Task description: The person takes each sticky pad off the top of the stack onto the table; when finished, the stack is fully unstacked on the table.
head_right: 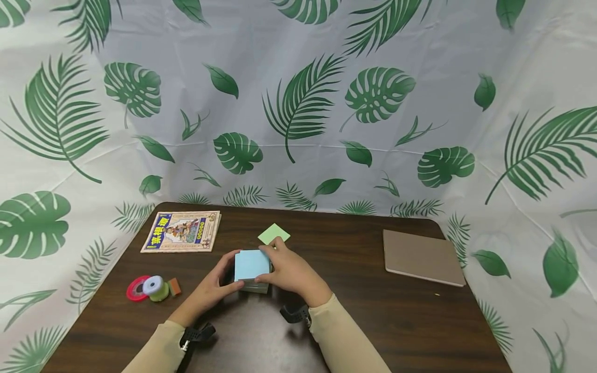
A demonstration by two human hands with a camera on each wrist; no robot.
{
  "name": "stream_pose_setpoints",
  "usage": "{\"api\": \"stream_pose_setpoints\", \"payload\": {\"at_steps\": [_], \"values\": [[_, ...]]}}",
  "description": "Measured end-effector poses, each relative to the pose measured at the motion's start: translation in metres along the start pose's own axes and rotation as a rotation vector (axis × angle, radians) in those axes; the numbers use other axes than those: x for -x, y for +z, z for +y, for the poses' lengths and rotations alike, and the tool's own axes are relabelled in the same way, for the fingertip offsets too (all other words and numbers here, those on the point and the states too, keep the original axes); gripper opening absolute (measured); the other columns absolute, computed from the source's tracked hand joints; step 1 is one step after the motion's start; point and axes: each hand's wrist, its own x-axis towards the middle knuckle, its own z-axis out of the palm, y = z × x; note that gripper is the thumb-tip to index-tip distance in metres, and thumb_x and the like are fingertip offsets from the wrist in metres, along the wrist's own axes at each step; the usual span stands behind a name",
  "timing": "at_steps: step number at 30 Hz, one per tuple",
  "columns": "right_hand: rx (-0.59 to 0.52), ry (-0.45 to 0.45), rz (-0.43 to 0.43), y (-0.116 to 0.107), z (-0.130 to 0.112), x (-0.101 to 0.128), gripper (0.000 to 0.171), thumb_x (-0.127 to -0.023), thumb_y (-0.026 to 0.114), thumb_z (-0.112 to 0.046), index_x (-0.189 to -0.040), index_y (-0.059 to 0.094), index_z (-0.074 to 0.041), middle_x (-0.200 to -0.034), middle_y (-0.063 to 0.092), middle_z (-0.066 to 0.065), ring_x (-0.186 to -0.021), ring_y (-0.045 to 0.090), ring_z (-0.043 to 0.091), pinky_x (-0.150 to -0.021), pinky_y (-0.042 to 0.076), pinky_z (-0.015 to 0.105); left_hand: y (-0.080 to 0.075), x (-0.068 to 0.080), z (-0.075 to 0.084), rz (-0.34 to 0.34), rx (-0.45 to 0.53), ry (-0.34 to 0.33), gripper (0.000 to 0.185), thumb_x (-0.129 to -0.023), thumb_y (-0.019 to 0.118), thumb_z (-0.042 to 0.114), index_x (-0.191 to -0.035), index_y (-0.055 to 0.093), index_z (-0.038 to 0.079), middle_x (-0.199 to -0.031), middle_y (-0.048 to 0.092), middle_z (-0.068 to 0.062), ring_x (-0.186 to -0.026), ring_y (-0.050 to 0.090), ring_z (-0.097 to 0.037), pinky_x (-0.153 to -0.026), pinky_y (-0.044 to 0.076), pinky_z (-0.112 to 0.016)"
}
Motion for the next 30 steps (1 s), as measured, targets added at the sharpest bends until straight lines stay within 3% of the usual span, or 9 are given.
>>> {"api": "stream_pose_setpoints", "payload": {"at_steps": [11,18,25,30], "values": [[-0.024,0.041,0.003,-0.002,0.005,-0.001,0.086,-0.088,0.092,-0.047,-0.158,0.053,-0.015,-0.138,0.062,0.010,-0.113,0.066,0.024,-0.097,0.057,0.044,0.001,0.000,0.002,-0.001,0.026,-0.022,0.081,-0.100,0.081,0.025,-0.166,0.035,0.030,-0.168,0.047,-0.012,-0.156,0.040,-0.033,-0.126,0.029,-0.066],[-0.072,0.039,0.017,-0.008,0.008,-0.004,0.085,-0.087,0.094,-0.036,-0.159,0.051,-0.021,-0.123,0.074,-0.001,-0.101,0.071,0.015,-0.086,0.059,0.035,0.001,0.000,0.001,0.005,0.025,-0.029,0.081,-0.100,0.081,0.025,-0.166,0.036,0.030,-0.170,0.045,-0.011,-0.158,0.038,-0.034,-0.127,0.027,-0.067],[-0.148,0.004,0.041,-0.014,0.008,-0.003,0.085,-0.088,0.094,-0.022,-0.160,0.049,-0.022,-0.101,0.067,-0.004,-0.090,0.064,0.017,-0.078,0.055,0.031,0.001,-0.001,0.002,0.004,0.021,-0.036,0.081,-0.099,0.082,0.025,-0.165,0.036,0.032,-0.168,0.047,-0.008,-0.154,0.040,-0.028,-0.128,0.029,-0.054],[-0.198,-0.067,0.071,-0.017,0.009,-0.001,0.078,-0.095,0.088,-0.018,-0.161,0.048,-0.025,-0.094,0.062,-0.002,-0.083,0.059,0.016,-0.073,0.053,0.030,0.001,-0.001,0.002,0.007,0.018,-0.032,0.081,-0.099,0.082,0.025,-0.165,0.036,0.031,-0.169,0.046,-0.010,-0.156,0.039,-0.030,-0.128,0.028,-0.060]]}}
